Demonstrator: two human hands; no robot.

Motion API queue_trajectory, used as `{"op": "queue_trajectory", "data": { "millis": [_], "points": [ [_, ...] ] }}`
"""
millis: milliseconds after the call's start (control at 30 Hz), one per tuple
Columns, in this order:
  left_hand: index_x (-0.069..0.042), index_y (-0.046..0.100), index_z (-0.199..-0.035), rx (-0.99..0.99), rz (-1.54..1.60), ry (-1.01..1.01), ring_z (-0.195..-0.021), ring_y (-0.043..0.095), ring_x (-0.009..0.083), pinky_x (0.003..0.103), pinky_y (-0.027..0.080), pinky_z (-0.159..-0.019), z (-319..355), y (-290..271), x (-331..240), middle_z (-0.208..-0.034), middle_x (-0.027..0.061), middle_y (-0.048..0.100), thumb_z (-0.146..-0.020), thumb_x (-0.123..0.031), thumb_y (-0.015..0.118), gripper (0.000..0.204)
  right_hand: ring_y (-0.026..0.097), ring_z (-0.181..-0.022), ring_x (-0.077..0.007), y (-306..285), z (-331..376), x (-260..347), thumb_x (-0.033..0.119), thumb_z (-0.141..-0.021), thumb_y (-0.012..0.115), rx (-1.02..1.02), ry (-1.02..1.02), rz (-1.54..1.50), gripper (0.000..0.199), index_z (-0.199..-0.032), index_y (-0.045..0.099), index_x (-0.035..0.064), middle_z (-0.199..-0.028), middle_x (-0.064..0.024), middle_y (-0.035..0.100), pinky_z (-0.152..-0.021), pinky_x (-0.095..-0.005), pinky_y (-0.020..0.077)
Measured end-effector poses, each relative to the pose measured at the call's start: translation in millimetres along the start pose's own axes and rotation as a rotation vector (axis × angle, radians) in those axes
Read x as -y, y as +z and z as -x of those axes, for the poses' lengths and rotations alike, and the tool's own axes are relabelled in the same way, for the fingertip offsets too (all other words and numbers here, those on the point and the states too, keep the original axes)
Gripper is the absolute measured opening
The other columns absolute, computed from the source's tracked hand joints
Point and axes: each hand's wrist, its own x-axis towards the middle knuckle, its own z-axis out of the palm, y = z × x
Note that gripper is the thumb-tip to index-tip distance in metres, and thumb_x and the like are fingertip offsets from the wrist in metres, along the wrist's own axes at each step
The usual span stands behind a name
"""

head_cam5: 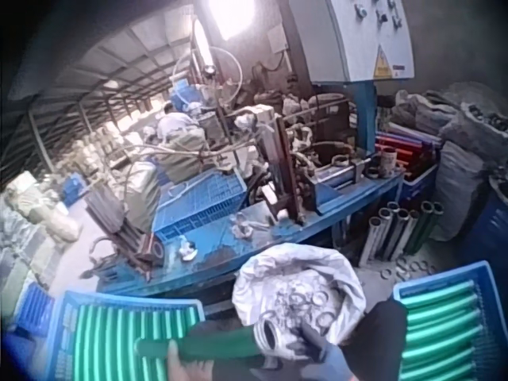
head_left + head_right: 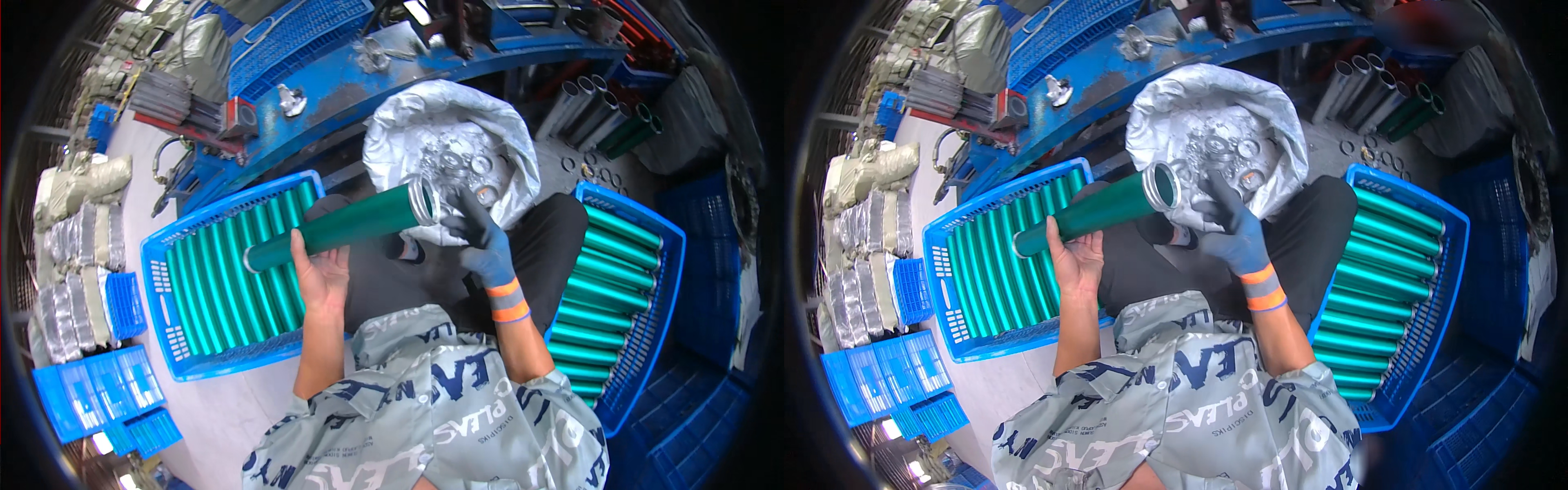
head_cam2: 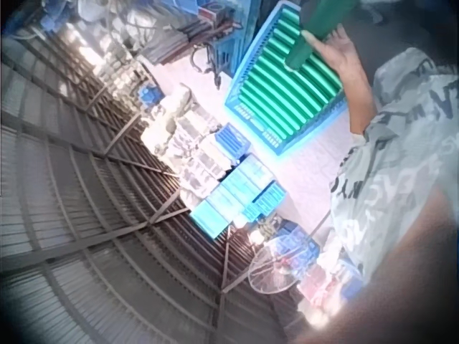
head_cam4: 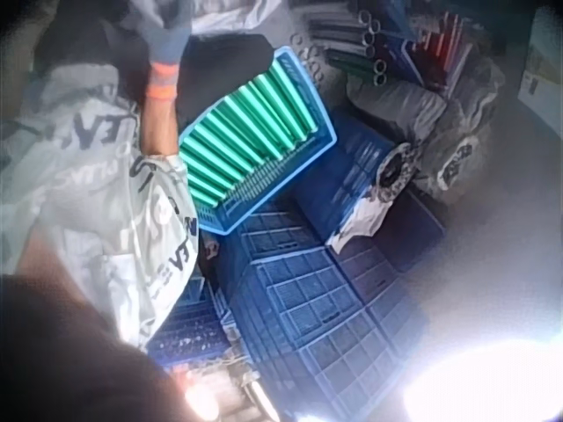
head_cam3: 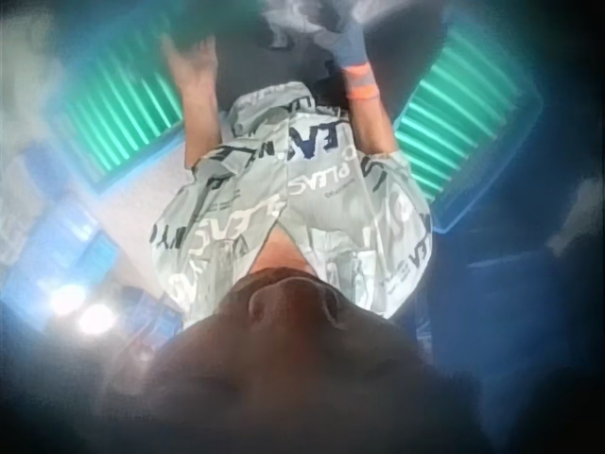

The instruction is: The worker is assembling green metal pipes by fitting metal caps or rings onto the ends and then placing them in a blue storage crate.

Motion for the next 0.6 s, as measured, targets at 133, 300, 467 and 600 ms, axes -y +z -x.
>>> {"op": "queue_trajectory", "data": {
  "millis": [133,300,467,600],
  "points": [
    [-0.005,0.066,-0.134,0.002,0.042,-0.021,-0.125,0.072,0.0226,0.039,0.062,-0.107,-6.8,19.4,-18.2,-0.134,0.0088,0.073,-0.099,-0.054,0.086,0.063,0.069,-0.134,-0.0251,-45.7,12.9,-38.0,0.031,-0.093,0.093,-0.051,0.078,0.041,0.101,-0.171,0.041,-0.0061,-0.16,-0.0204,0.063,-0.116,-0.0392,0.0522],
    [-0.007,0.068,-0.132,0.05,-0.032,0.087,-0.119,0.073,0.0228,0.042,0.06,-0.106,-4.8,50.5,-44.6,-0.13,0.0088,0.075,-0.102,-0.044,0.085,0.05,0.075,-0.122,-0.0271,-53.8,13.0,-55.4,0.055,-0.112,0.066,-0.201,0.206,-0.012,0.081,-0.164,0.053,-0.0051,-0.149,-0.0224,0.072,-0.11,-0.0384,0.056],
    [-0.006,0.068,-0.135,0.224,-0.453,0.539,-0.118,0.072,0.0199,0.038,0.057,-0.104,-17.2,79.2,-71.0,-0.129,0.0085,0.075,-0.101,-0.013,0.084,0.038,0.076,-0.111,-0.0262,-55.2,12.3,-54.4,0.044,-0.115,0.064,-0.375,0.254,-0.153,0.063,-0.156,0.063,-0.0035,-0.138,-0.0214,0.075,-0.101,-0.0407,0.0624],
    [0.0,0.065,-0.139,0.268,-0.605,0.788,-0.115,0.069,0.0169,0.035,0.055,-0.105,7.0,119.9,-93.6,-0.128,0.0056,0.073,-0.089,-0.014,0.096,0.06,0.075,-0.115,-0.0318,-75.2,26.7,-63.0,0.043,-0.118,0.059,-0.311,0.216,-0.192,0.066,-0.161,0.055,-0.007,-0.142,-0.0243,0.072,-0.101,-0.0458,0.0633]
  ]
}}
